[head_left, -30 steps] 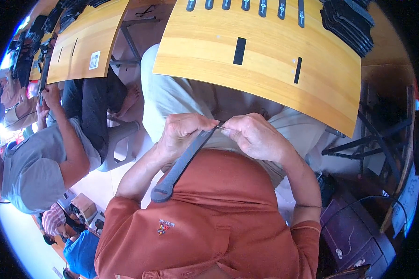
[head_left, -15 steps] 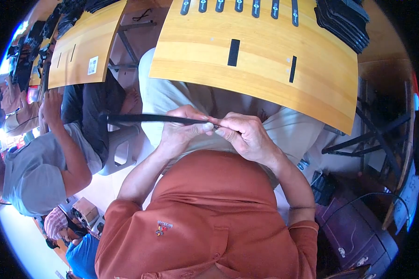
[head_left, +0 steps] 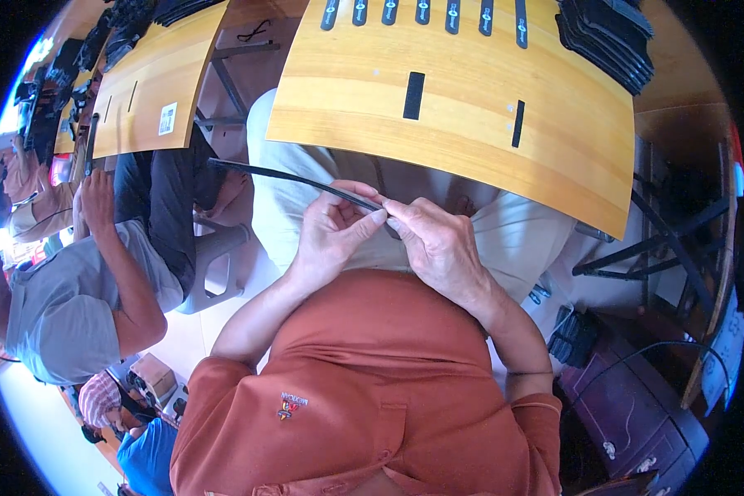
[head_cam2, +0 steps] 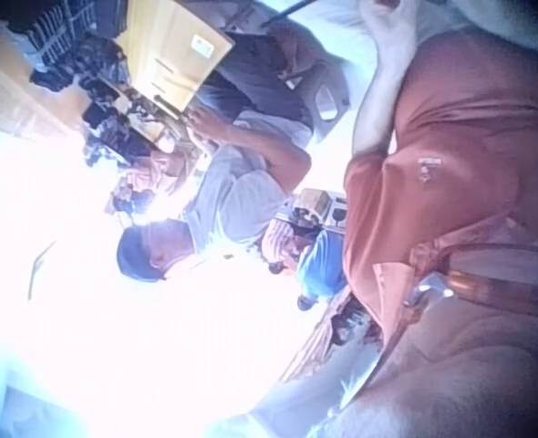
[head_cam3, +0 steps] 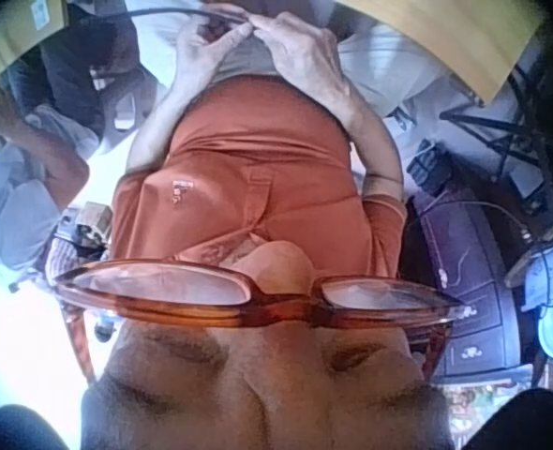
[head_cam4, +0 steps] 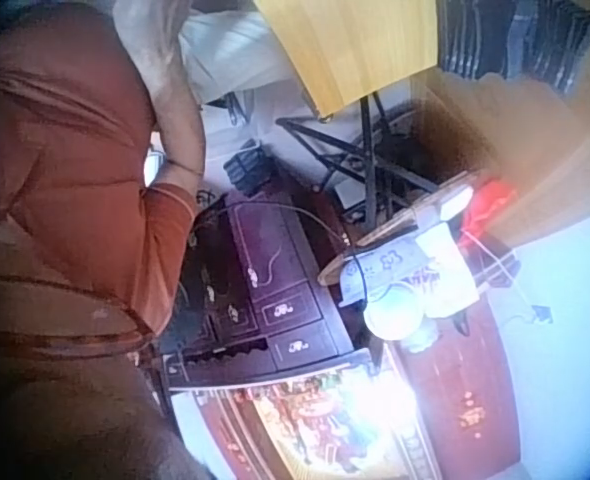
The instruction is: Aligning and stacking small black straps on a wooden surface in a manufacturing setting.
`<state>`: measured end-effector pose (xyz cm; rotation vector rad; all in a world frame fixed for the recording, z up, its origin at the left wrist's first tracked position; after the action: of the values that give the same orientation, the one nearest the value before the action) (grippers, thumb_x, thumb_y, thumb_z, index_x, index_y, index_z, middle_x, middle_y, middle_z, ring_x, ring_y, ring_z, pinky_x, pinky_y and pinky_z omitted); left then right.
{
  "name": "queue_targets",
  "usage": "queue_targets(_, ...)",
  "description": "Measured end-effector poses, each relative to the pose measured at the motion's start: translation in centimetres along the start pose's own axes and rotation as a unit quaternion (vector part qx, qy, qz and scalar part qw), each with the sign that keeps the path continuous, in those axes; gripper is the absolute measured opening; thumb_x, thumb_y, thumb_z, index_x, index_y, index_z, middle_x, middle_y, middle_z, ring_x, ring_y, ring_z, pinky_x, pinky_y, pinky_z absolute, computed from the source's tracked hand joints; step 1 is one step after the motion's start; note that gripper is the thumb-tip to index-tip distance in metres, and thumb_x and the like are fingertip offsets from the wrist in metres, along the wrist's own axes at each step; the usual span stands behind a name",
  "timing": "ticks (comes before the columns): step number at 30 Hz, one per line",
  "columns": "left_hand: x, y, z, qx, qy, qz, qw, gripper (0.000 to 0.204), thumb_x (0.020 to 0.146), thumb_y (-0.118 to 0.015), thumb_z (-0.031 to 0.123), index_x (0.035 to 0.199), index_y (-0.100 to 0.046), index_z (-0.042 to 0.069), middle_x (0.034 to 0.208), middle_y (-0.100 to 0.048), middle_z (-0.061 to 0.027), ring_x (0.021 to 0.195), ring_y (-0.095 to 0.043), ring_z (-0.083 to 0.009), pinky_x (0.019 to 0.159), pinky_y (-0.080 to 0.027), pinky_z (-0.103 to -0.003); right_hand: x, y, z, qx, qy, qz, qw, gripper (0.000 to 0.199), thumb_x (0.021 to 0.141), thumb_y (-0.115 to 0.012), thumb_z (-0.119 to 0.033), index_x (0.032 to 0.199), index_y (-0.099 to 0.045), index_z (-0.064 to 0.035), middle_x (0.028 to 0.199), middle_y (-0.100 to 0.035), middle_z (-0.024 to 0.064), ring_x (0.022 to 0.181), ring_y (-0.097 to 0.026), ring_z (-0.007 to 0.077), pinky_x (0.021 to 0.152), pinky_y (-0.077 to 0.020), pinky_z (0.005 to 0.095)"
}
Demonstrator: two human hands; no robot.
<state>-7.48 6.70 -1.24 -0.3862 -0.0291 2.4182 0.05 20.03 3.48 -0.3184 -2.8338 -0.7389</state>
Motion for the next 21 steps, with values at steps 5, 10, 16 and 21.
queue_targets(5, -0.1, -0.4, 0.3, -0.013, 0.006, -0.042, 0.999, 0.038, 0.096, -0.072, 0.004, 0.128, -0.053, -0.001, 0.119, -0.065, -0.0089, 0.107, -0.064, -0.014, 0.096, -0.053, -0.029, -0.1, 0.4, 0.3, 0.023, -0.018, -0.034, 0.999, 0.025, 0.092, -0.066, -0.004, 0.116, -0.072, -0.0031, 0.083, -0.066, 0.0158, 0.072, -0.069, 0.0351, 0.061, -0.054, 0.0439)
queue_targets(10, -0.1, -0.7, -0.8, 0.014, 0.056, -0.106, 0.993, 0.045, 0.095, -0.068, -0.004, 0.134, -0.047, 0.001, 0.117, -0.063, -0.0085, 0.11, -0.062, -0.0149, 0.098, -0.052, -0.03, -0.1, -0.3, 0.9, 0.061, -0.014, -0.076, 0.995, 0.025, 0.09, -0.066, 0.006, 0.114, -0.074, 0.0013, 0.077, -0.063, 0.0153, 0.063, -0.063, 0.0256, 0.058, -0.0486, 0.0355)
queue_targets(16, -0.1, -0.6, -0.3, 0.016, 0.024, -0.032, 0.999, 0.037, 0.092, -0.062, -0.007, 0.127, -0.051, -0.001, 0.113, -0.06, -0.0065, 0.1, -0.061, -0.0109, 0.087, -0.052, -0.026, 0.2, -0.5, 0.3, 0.047, -0.031, -0.063, 0.996, 0.026, 0.089, -0.067, 0.006, 0.114, -0.073, 0.0018, 0.078, -0.065, 0.0165, 0.064, -0.065, 0.028, 0.059, -0.0499, 0.0368)
queue_targets(21, -0.2, -0.8, 0.2, 0.111, 0.002, -0.074, 0.991, 0.032, 0.09, -0.061, -0.006, 0.121, -0.056, -0.001, 0.104, -0.06, -0.0042, 0.094, -0.059, -0.0108, 0.082, -0.051, -0.026, -0.2, -0.9, 0.5, 0.021, -0.025, -0.1, 0.994, 0.025, 0.088, -0.068, 0.005, 0.111, -0.074, 0.0013, 0.08, -0.067, 0.0165, 0.068, -0.068, 0.0313, 0.059, -0.0523, 0.0395)
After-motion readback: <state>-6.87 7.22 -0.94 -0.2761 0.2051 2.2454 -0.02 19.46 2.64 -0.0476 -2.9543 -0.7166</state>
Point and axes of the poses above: each hand's wrist, its own x-axis towards the middle knuckle, its own y-axis out of the back of the hand, z = x × y, the point moved 9 cm from there along x, towards the middle knuckle
